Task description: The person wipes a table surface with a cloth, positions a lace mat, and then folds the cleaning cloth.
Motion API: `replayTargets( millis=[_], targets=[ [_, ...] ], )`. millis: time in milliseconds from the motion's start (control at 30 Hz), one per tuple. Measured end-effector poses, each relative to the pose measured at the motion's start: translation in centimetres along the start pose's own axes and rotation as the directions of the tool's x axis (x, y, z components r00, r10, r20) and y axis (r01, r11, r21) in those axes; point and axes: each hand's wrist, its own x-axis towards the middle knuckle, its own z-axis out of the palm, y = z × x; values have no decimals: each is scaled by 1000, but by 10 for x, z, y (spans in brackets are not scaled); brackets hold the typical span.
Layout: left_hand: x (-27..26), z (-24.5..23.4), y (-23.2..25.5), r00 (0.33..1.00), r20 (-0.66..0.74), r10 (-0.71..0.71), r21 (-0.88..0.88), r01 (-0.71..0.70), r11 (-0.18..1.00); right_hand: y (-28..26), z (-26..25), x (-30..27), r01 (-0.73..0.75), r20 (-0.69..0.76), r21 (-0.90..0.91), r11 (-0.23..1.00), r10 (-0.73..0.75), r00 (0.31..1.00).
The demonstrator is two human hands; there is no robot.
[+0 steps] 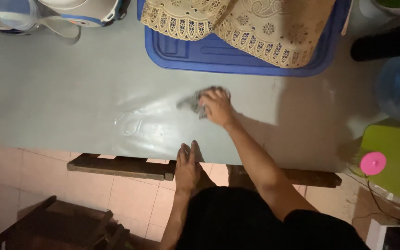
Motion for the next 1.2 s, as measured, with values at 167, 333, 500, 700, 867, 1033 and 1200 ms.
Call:
replayTargets(
  millis=[167,333,500,700,867,1033,1200],
  targets=[
    [5,2,0,1000,-17,13,69,-12,998,20,0,24,-130,-70,-2,992,129,989],
    [7,-3,3,998,55,-42,86,37,996,1,8,5,-251,-348,22,968,243,906],
    [9,12,-15,994,-53,96,57,-93,994,-31,21,-83,-163,-25,-15,987,162,986],
    [20,1,2,998,60,-19,136,11,991,-21,28,-191,21,284,185,983,-74,956],
    [15,51,-13,995,-59,83,167,-72,983,14,11,-182,152,315,218,964,-217,924],
    [16,35,27,989,-59,136,157,-126,980,39,-8,-118,78,286,133,988,-113,952],
    [15,44,25,991,-34,131,185,-123,975,58,-30,-41,-33,7,22,999,33,999]
  ],
)
